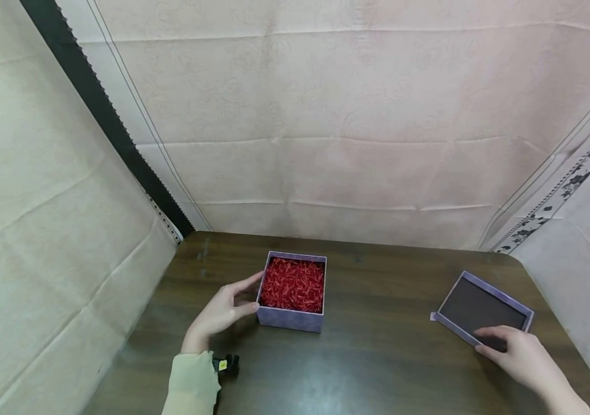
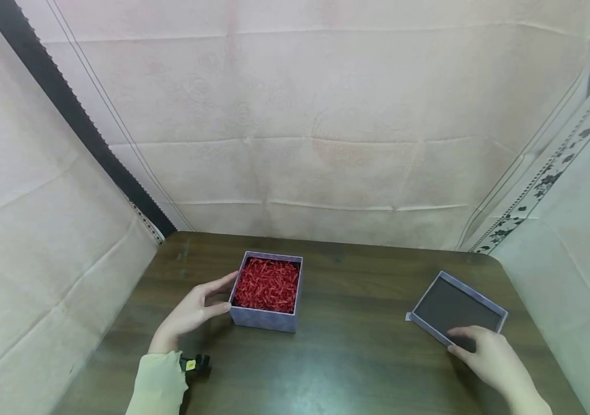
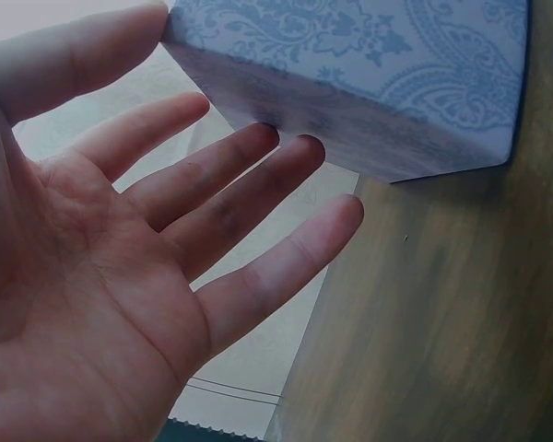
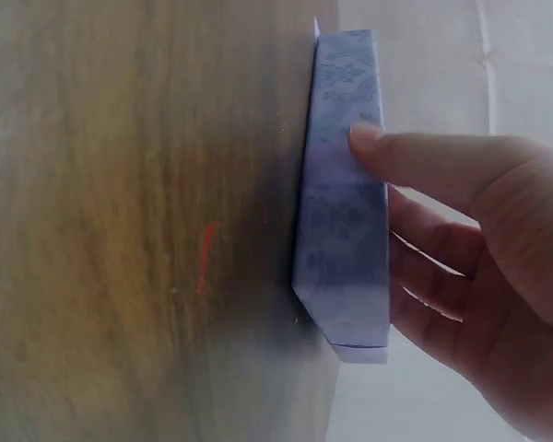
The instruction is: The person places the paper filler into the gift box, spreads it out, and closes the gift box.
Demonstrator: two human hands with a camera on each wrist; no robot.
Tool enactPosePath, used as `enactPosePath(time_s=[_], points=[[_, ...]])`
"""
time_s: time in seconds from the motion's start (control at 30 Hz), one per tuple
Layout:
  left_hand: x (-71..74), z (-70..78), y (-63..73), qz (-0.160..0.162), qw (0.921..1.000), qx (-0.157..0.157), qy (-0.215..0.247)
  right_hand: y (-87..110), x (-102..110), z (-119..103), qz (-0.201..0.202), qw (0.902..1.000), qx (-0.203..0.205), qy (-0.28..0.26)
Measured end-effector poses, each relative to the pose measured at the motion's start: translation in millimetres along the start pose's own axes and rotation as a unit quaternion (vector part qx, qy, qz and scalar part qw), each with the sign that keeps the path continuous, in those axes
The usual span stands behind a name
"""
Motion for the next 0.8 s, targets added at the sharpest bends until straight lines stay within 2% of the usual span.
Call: enactPosePath(time_s=[0.23,0.37,0.57,0.67,0.8], points=[[0.2,2.1,-1.5,-0.001,1.0,-0.003,-0.004,2.3,-3,0,-0.015,0.9999,0.007,0.004],[0.1,1.9,-1.7,0.0,1.0,-0.004,-0.009,3.4,-2,-1,-0.023,0.9997,-0.001,0.0],[-0.2,1.8,-0.8,0.004,1.0,-0.006,-0.006,4.7,8,-7,-0.012,0.9996,-0.026,0.004],[2.7,4.7,0.5,0.023,0.9996,-0.012,-0.015,4.6,16,-10,0.006,0.9993,-0.038,0.003],[11.7,15.6,4.2,0.076,0.9958,-0.03,-0.04,0.7,27,-18,0.034,0.9988,-0.033,0.001]])
Point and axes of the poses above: each hand's wrist, its own y-axis away from the middle knuckle, its own x-axis out of the back of the hand, z = x × y, the point moved 8 cm from there along -y, towards the middle knuckle, and after that the axes turned 11 degrees about -z, right-handed, at the moved point
